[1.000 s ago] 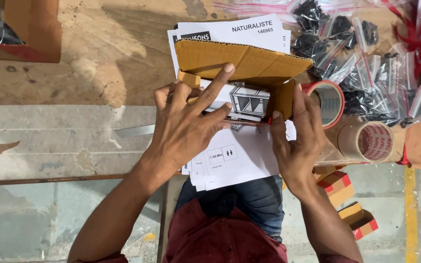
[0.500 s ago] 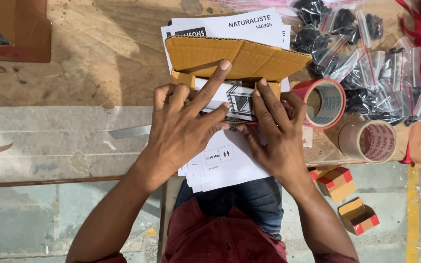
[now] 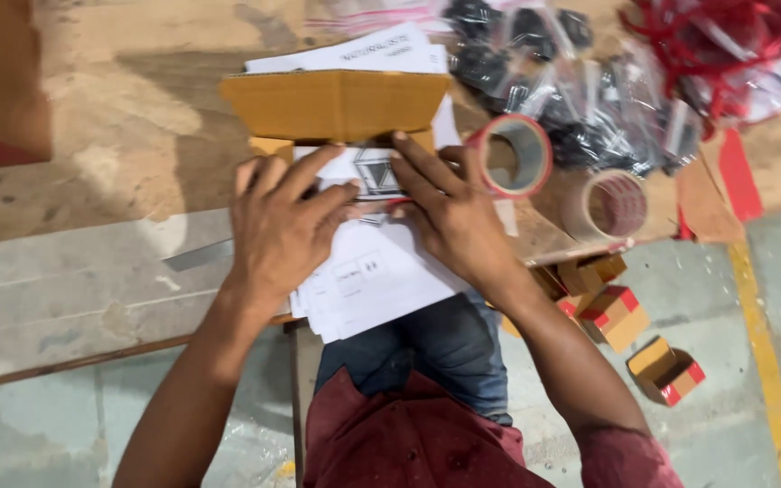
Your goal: Packing small hardware components into a cardboard box and sealing it with red tape.
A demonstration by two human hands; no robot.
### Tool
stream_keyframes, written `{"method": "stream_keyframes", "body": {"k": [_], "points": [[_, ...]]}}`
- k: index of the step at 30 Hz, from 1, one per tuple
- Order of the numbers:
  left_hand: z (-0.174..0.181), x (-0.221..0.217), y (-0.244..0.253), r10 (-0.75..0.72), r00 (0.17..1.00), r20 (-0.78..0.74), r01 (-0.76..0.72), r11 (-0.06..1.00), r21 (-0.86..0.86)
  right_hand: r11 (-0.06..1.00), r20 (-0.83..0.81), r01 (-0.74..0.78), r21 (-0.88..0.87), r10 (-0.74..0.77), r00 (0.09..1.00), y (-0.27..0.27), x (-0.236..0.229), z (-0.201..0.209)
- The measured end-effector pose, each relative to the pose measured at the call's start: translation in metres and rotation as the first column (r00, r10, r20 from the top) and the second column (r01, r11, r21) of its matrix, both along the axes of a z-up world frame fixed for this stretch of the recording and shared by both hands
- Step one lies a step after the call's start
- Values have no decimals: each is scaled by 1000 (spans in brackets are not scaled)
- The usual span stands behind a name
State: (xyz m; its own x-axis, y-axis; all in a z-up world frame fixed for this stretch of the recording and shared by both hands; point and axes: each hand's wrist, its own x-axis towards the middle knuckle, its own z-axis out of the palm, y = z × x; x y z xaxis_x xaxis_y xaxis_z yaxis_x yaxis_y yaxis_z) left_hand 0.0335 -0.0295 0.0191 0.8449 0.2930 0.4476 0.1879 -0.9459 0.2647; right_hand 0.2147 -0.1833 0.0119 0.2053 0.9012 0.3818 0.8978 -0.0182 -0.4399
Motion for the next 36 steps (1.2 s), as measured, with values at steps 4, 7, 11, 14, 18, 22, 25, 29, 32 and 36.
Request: {"method": "stream_keyframes", "body": {"k": [4,7,11,14,18,22,25,29,32,36], "points": [[-1,2,-10,49,999,21,-49,999,-14,998,-29,51,21,-50,998,0,-7,-7],[3,4,-17,82,996,28,-82,996,-22,988,29,126,83,-129,991,-2,-17,-10],[7,9,-19,107,994,10,-107,994,-8,969,-76,200,146,-190,979,-27,-33,10],[11,7,-17,103,994,-24,-104,995,-4,951,-248,247,186,-198,948,-67,-33,-3],[20,6,-17,108,993,-50,-108,994,8,908,-281,371,194,-311,908,-95,-14,-12],[27,7,-20,98,994,-45,-98,995,-5,896,-225,416,156,-378,898,-102,8,-12],[28,7,-21,104,994,-40,-104,995,-6,919,-128,374,123,-360,924,-88,19,-2],[22,5,-21,96,995,-14,-96,995,-12,962,103,264,73,-270,957,-57,29,9],[23,5,-22,97,995,-8,-97,995,-19,971,192,233,60,-240,952,-43,36,5],[21,4,-21,96,995,-5,-97,995,-29,977,224,208,54,-215,951,-41,39,-4]]}}
